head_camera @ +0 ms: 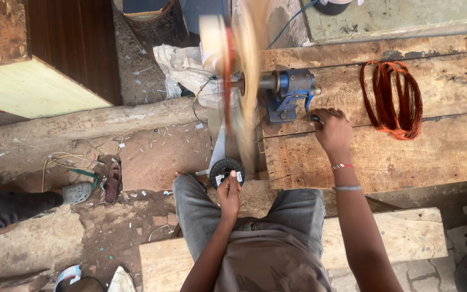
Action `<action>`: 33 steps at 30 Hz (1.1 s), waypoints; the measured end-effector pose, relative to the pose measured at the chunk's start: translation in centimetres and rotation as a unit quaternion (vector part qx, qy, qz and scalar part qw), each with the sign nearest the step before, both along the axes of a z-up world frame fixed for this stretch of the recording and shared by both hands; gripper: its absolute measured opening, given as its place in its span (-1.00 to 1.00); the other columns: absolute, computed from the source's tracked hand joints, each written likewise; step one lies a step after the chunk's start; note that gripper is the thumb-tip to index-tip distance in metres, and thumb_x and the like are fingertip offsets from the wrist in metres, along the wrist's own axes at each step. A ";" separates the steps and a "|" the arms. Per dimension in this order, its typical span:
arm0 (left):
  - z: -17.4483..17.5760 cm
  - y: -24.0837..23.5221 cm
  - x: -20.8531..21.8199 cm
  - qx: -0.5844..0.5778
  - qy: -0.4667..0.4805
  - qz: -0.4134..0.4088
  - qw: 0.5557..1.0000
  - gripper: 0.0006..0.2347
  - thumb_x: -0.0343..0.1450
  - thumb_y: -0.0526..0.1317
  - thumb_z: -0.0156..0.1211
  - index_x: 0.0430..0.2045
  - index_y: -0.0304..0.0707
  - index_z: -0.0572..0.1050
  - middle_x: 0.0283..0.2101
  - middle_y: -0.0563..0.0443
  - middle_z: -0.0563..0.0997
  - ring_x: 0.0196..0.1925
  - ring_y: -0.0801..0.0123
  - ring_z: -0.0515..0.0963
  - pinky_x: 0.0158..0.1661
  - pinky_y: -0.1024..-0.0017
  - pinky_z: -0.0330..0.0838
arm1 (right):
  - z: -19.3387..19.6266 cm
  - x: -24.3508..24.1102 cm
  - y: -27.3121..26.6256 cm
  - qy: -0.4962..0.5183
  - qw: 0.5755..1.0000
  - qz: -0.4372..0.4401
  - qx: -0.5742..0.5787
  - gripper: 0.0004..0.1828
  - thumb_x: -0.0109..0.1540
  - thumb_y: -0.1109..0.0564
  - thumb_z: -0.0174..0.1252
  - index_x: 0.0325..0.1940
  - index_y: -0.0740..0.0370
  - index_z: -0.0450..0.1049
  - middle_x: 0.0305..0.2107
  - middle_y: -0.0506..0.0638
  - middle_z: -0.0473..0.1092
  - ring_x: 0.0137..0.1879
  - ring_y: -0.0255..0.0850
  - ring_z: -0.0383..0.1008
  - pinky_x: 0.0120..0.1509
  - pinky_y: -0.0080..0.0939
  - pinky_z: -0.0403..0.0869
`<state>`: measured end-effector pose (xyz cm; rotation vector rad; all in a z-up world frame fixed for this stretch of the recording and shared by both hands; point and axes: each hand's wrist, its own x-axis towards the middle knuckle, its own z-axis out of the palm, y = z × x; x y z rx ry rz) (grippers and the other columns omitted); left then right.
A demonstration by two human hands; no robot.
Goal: The person winds copper wire onto a plastic bobbin using a manual winding machine. They rotate a handle by hand to spin the bobbin while guiding the wire across the spindle and securing the ends of the coil.
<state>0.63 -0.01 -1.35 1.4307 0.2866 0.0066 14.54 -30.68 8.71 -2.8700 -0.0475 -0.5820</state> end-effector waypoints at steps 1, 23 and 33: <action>-0.1 0.2 -0.2 0.004 -0.004 0.002 1.000 -0.53 0.60 -0.05 -0.04 -0.78 -0.23 0.27 -0.72 0.23 0.16 -0.65 0.66 0.08 -0.57 0.47 -0.06 | 1.3 -1.3 0.2 -0.008 1.000 0.014 0.004 -0.82 0.17 0.26 0.35 -0.17 0.08 0.67 -0.31 -0.04 0.60 -0.22 -0.12 0.59 -0.28 -0.16 0.52; 0.1 -0.1 -0.5 0.004 -0.035 -0.018 0.999 -0.56 0.60 -0.09 -0.02 -0.75 -0.26 0.26 -0.68 0.21 0.22 -0.60 0.64 0.13 -0.53 0.48 0.01 | 14.4 3.3 -2.0 -0.118 0.979 0.030 0.166 -0.73 0.28 0.45 0.38 -0.01 0.19 0.65 -0.11 0.06 0.63 -0.17 -0.22 0.63 -0.21 -0.33 0.54; 0.1 0.3 -0.2 -0.009 -0.012 -0.018 1.000 -0.56 0.60 -0.09 -0.02 -0.76 -0.26 0.27 -0.71 0.21 0.18 -0.65 0.64 0.10 -0.57 0.47 -0.02 | 6.7 14.0 -4.1 -0.137 0.985 0.039 0.098 -0.64 0.16 0.38 0.45 -0.03 0.03 0.70 -0.18 -0.08 0.64 -0.18 -0.28 0.66 -0.20 -0.25 0.56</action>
